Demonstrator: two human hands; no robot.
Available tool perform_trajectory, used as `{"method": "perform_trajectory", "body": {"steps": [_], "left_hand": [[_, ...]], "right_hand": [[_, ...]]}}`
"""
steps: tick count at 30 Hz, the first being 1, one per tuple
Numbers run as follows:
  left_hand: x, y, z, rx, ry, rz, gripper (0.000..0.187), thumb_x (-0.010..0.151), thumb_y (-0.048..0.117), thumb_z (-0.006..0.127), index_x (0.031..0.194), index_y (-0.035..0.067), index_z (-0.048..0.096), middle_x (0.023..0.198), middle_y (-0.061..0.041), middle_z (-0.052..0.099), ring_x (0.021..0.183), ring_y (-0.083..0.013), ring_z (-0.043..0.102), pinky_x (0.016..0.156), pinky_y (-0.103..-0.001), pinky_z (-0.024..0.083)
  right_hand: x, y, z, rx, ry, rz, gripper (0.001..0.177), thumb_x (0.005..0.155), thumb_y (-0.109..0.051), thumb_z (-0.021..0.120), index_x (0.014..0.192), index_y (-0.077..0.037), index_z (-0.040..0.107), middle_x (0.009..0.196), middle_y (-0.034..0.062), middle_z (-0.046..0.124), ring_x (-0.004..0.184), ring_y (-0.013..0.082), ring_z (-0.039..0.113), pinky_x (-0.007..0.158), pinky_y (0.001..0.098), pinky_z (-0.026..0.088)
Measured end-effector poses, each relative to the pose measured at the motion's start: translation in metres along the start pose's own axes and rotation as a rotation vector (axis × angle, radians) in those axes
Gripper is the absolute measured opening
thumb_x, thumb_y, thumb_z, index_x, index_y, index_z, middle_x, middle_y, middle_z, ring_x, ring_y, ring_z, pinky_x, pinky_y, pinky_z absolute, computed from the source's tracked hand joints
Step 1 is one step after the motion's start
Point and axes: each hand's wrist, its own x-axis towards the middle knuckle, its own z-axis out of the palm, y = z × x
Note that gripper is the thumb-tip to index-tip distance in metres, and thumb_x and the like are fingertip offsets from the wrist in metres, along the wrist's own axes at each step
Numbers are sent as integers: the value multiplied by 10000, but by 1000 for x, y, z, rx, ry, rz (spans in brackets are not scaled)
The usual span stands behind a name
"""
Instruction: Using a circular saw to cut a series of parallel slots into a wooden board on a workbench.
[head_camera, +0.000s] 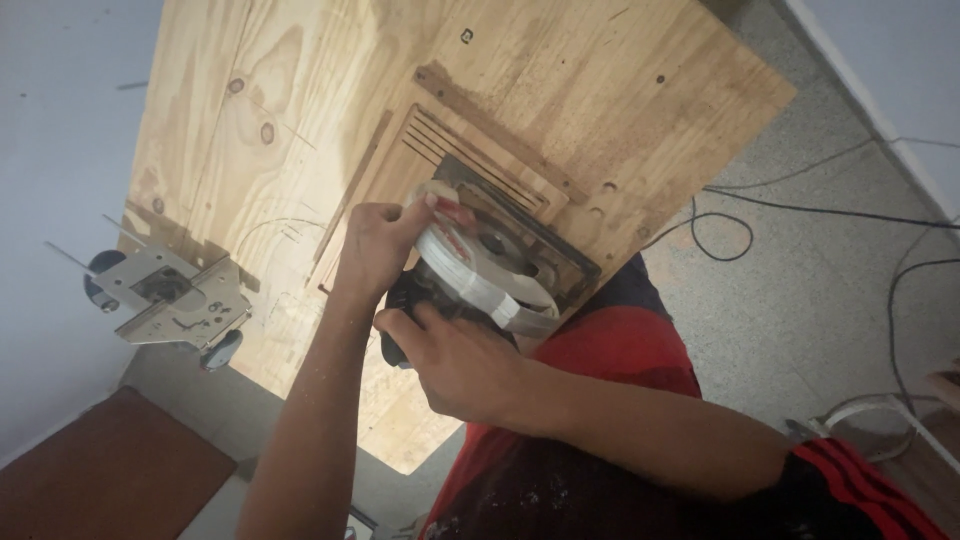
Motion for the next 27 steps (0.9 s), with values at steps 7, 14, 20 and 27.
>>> {"method": "perform_trajectory", "body": {"steps": [7, 14, 20, 27], "left_hand": [[-3, 8, -3, 43, -8, -62, 647, 844, 680, 698, 556, 138, 491, 514, -67, 462, 562, -242, 536, 648, -367, 429], [-3, 10, -4, -2, 7, -42, 634, 860, 673, 706, 556, 157, 495, 490, -31, 436, 515, -182, 457, 592, -343, 403], [0, 10, -6, 11, 8, -31, 658, 873, 678, 699, 547, 150, 479, 497, -54, 426, 527, -197, 458, 601, -356, 404], [1, 10, -7, 39, 30, -34, 634, 881, 663, 699, 558, 157, 496, 492, -54, 450, 508, -186, 451, 561, -355, 376]], "right_hand": [[3, 8, 6, -20, -8, -21, 603, 833, 16, 501, 1426, 6, 396, 1076, 280, 600, 756, 513, 736, 625, 570, 599], [5, 11, 9, -8, 4, -17, 636, 812, 24, 487, 1440, -26, 400, 1075, 257, 592, 758, 496, 737, 603, 544, 601], [9, 16, 7, -24, -7, -55, 623, 811, 15, 515, 1425, -6, 412, 1057, 265, 598, 745, 476, 742, 584, 516, 608], [11, 16, 0, 55, -19, -75, 608, 830, 22, 490, 1431, -6, 407, 1053, 285, 594, 734, 476, 742, 557, 517, 594]]}}
